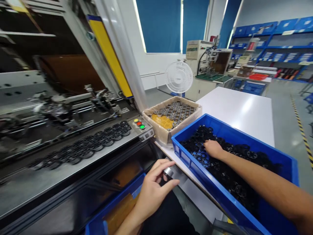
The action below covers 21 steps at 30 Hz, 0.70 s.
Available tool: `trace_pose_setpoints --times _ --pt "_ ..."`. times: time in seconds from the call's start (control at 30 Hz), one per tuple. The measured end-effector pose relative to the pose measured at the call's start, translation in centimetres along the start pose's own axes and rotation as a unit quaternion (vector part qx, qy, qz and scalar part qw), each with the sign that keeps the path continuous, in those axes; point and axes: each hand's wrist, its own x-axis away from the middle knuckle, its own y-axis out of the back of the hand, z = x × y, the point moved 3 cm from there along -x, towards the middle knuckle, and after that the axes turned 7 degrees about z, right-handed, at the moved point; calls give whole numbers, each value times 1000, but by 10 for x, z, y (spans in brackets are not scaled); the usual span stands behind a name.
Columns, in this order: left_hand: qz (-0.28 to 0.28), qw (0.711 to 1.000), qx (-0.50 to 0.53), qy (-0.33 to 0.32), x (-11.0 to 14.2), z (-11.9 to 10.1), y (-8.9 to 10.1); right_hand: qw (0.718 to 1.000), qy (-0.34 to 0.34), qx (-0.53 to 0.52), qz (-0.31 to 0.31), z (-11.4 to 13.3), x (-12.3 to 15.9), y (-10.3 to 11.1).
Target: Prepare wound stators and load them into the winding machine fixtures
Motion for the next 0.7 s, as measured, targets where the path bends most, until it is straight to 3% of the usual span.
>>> trace_pose_setpoints --times 0.13,0.27,0.53,0.7 --pt "-10 993 -84 -79 6 -5 -3 998 -20 45 44 -12 -13 -13" --pt "-28 992 -91 -82 7 -7 7 995 -8 68 74 -18 -23 -9" --pt "-29 998 21 -58 20 -11 18 996 -17 63 60 -8 -17 -12" --pt "-46 988 139 -46 20 -11 18 1000 13 25 -13 -4 -3 22"
